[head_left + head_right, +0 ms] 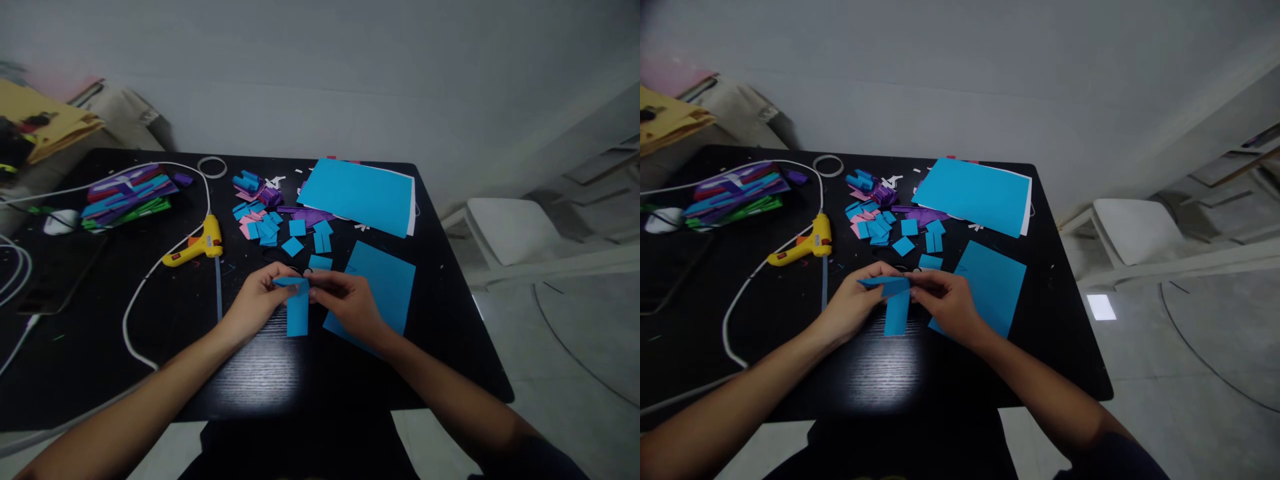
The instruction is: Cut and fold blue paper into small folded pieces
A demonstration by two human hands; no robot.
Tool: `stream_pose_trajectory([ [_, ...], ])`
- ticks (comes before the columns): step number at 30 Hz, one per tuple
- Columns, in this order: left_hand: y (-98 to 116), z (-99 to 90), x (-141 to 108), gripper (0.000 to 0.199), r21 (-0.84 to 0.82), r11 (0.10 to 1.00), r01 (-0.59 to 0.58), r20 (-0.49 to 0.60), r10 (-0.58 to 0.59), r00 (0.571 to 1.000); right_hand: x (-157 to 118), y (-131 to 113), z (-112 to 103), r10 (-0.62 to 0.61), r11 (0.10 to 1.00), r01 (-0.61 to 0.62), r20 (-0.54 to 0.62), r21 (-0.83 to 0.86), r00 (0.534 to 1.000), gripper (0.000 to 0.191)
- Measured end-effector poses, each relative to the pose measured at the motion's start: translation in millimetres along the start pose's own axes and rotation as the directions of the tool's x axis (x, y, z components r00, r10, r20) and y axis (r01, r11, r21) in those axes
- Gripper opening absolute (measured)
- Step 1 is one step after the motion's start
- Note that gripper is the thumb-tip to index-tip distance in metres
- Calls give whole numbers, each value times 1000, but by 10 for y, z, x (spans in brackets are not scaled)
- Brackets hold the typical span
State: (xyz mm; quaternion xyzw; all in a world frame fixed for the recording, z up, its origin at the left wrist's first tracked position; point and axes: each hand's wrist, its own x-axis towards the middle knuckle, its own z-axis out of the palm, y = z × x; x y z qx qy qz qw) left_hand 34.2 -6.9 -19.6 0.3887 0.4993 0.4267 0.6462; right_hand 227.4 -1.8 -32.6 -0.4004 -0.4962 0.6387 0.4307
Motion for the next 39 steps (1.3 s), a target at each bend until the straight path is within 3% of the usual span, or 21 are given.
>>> stream_pose_trajectory([
  [15, -41, -1, 17, 34, 13, 1000, -11, 12, 10, 1000, 29, 4, -31, 115, 993, -116, 10, 24, 993, 28],
  [23, -47, -10, 22, 30, 47, 997, -62, 13, 62, 998, 38, 14, -32, 115, 993, -116, 16, 31, 993, 28],
  [39, -30, -6, 12, 35, 91, 994, -56, -22, 58, 998, 18, -25, 10, 50, 999, -49, 40, -15, 998, 31],
])
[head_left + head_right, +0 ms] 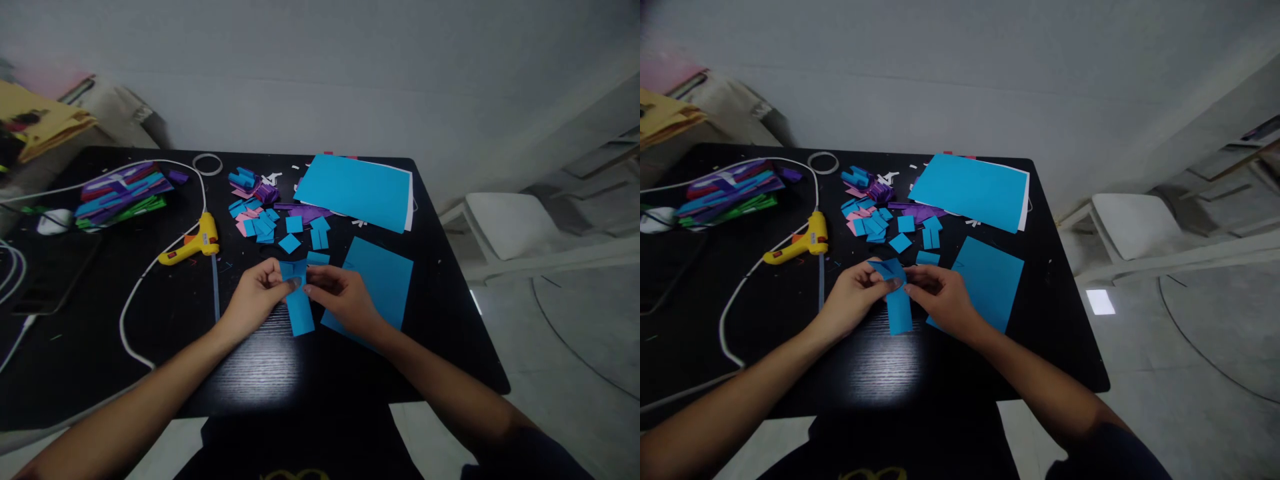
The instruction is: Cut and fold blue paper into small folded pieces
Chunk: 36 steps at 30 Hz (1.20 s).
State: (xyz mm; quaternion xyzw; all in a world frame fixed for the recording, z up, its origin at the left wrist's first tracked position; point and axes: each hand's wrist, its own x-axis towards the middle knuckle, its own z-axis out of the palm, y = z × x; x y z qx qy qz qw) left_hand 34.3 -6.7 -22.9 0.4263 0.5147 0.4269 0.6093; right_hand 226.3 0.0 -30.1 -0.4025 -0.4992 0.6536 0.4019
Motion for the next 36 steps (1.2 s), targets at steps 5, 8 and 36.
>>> stream_pose_trajectory([
  [5, -10, -26, -1, 32, -9, 1000, 14, 31, -14, 999, -9, -24, -5, -2, 1000, 1, 46, 15, 999, 29],
  [8, -11, -34, -3, 31, -8, 1000, 3, 34, -3, 999, -13, -28, -5, -9, 1000, 9, 43, 2, 999, 28],
  [36, 23, -47, -1, 28, 76, 996, -35, 28, 33, 999, -31, 49, -7, -46, 990, 49, 27, -130, 999, 30],
])
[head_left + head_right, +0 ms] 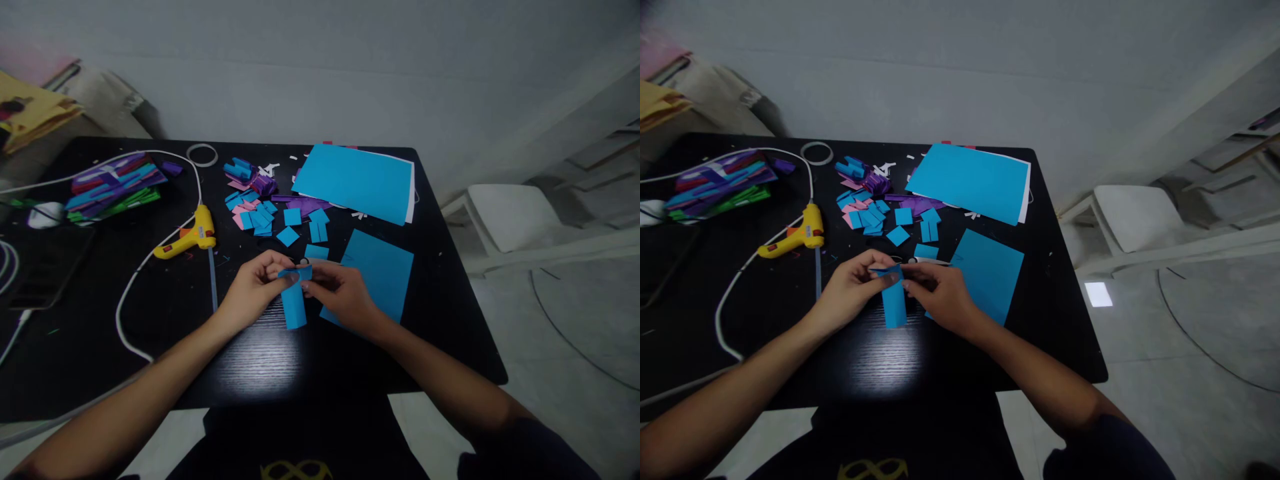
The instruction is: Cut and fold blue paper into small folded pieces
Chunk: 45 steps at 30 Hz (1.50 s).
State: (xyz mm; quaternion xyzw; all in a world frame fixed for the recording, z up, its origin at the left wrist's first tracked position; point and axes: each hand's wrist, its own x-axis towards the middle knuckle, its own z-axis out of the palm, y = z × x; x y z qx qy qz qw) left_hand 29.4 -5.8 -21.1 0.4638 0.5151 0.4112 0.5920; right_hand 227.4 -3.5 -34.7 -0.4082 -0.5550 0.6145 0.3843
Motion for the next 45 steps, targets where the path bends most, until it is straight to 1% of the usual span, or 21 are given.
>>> stream_pose_trajectory([
  [5, 9, -2, 0, 27, -11, 1000, -8, -8, 8, 1000, 10, 1, 0, 26, 998, -27, 21, 59, 999, 30],
  [13, 21, -8, 2, 24, -26, 1000, -15, 3, 15, 1000, 12, -11, 1, 38, 996, -41, 36, 85, 999, 29],
  [17, 42, -3, 2, 25, -27, 1000, -3, -7, 3, 1000, 12, 6, 7, 48, 993, -51, 29, 111, 998, 32],
  [23, 48, 11, 13, 27, -65, 997, 37, -10, -38, 999, 17, 32, 9, 43, 988, -48, 33, 148, 999, 31],
  [30, 29, 2, 17, 29, -77, 996, 39, -9, -39, 999, 42, 52, -8, 98, 966, -106, 46, 237, 994, 30],
  [40, 13, 38, 40, 30, -148, 986, 76, -3, -77, 997, 18, -25, -8, 129, 965, -135, 40, 224, 991, 25],
  [45, -15, 27, 39, 27, -94, 993, 67, -39, -71, 997, 21, 10, 10, 147, 959, -148, 20, 242, 989, 30],
])
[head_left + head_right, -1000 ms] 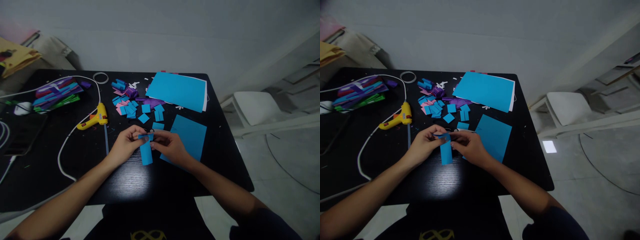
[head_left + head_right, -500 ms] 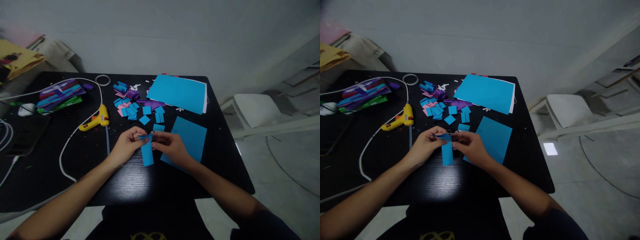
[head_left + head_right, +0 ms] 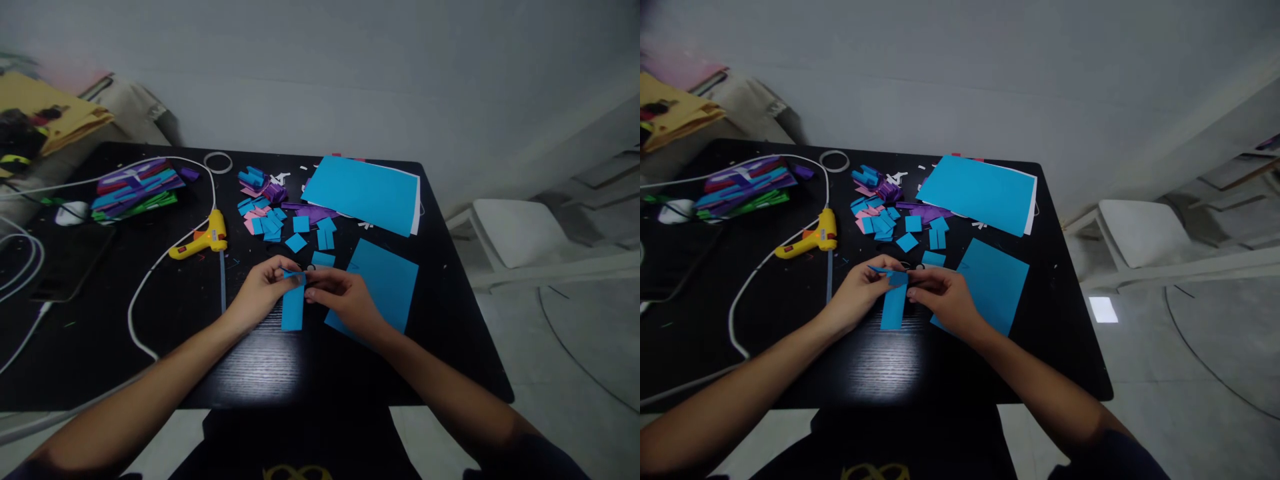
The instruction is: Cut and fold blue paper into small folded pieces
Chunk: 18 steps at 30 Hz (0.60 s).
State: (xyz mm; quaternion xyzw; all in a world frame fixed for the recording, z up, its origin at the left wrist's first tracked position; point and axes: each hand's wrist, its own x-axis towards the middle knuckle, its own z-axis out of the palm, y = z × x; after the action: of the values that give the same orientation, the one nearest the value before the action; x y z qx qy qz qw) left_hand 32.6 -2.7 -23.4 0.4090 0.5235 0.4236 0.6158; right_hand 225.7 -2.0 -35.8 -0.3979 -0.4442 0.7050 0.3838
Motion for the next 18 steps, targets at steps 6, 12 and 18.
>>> stream_pose_trajectory([
  [6, 17, -3, -5, 22, 2, 1000, -22, -45, 22, 999, -1, 12, -4, -18, 998, 18, -7, -63, 1000, 35],
  [12, 0, 4, 8, 32, -19, 998, -64, -40, 64, 997, 27, 36, 28, -33, 999, 33, 1, -17, 999, 37],
  [18, -56, 27, -1, 31, 3, 991, -136, -16, 136, 991, 35, 93, 60, -64, 996, 63, -11, -62, 998, 35],
])
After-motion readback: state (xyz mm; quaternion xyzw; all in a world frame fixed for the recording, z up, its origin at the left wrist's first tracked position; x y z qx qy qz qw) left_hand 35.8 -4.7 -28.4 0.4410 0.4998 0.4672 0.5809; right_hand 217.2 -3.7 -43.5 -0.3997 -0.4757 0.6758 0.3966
